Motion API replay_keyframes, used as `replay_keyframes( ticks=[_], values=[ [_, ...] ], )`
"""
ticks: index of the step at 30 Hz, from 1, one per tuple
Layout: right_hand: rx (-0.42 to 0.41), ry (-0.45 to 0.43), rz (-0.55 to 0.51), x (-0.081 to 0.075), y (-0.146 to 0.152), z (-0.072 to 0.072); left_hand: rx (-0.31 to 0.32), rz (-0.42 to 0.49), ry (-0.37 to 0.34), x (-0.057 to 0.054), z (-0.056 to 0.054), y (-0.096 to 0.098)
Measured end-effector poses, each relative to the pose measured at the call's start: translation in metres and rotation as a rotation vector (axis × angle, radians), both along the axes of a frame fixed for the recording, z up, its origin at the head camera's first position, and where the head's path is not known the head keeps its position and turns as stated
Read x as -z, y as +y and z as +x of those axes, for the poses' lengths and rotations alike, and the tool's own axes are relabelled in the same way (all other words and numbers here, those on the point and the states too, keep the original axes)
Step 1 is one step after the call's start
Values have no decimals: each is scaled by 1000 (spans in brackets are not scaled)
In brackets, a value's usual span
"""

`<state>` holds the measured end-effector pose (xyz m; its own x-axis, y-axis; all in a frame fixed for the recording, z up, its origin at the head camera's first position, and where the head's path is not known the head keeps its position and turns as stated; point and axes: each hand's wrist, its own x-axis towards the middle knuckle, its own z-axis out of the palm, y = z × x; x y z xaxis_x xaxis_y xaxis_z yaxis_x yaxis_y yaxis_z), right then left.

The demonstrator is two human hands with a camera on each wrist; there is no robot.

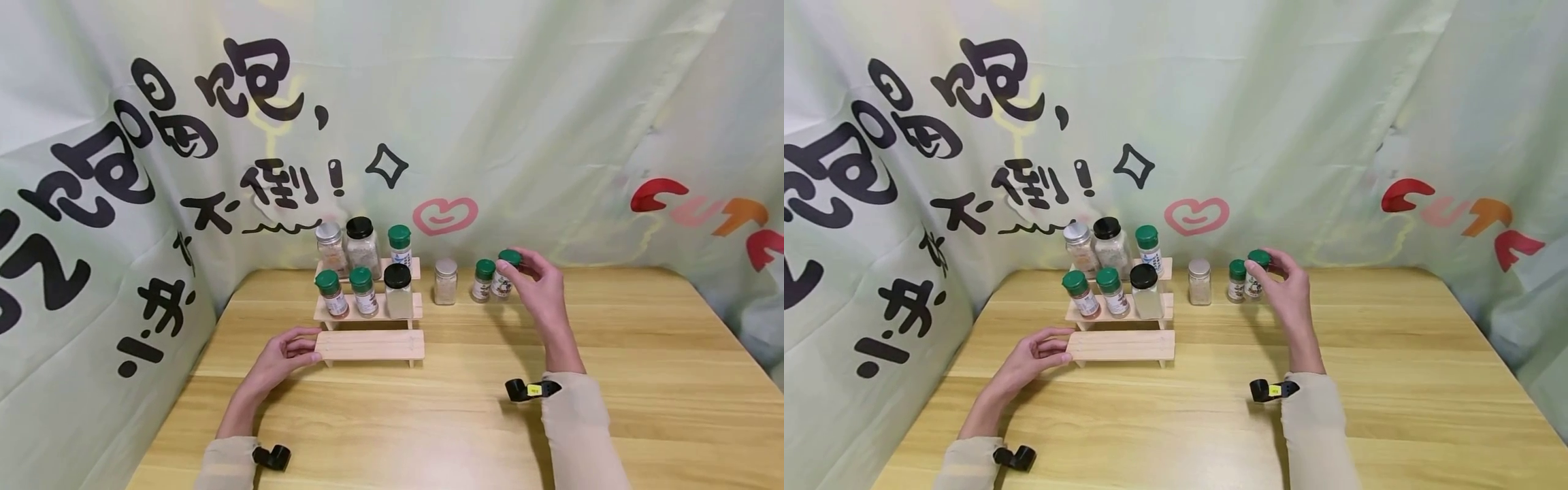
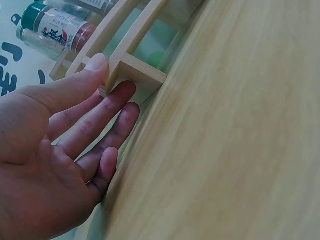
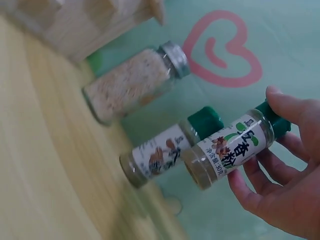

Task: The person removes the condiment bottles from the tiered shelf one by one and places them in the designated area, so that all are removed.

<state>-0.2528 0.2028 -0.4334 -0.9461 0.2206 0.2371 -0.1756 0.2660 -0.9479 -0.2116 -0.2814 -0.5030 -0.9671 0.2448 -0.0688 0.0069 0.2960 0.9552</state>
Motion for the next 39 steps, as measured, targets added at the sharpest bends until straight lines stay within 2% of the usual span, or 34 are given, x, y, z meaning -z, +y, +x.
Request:
replay_keyframes(
  ticks=[6,11,19,26,34,39],
  values=[
    [-30,-36,112,2,14,-8,10,-1,13,1,0,-1],
    [-46,-54,154,7,28,-12,18,21,14,2,1,1],
    [-19,-72,159,21,42,-10,35,25,6,10,2,4],
    [-19,-55,151,23,42,-13,13,7,10,4,5,2],
    [-33,-7,156,29,42,-19,12,2,-3,0,3,1],
    [-47,-6,173,34,39,-21,5,-5,5,-1,3,1]
  ],
)
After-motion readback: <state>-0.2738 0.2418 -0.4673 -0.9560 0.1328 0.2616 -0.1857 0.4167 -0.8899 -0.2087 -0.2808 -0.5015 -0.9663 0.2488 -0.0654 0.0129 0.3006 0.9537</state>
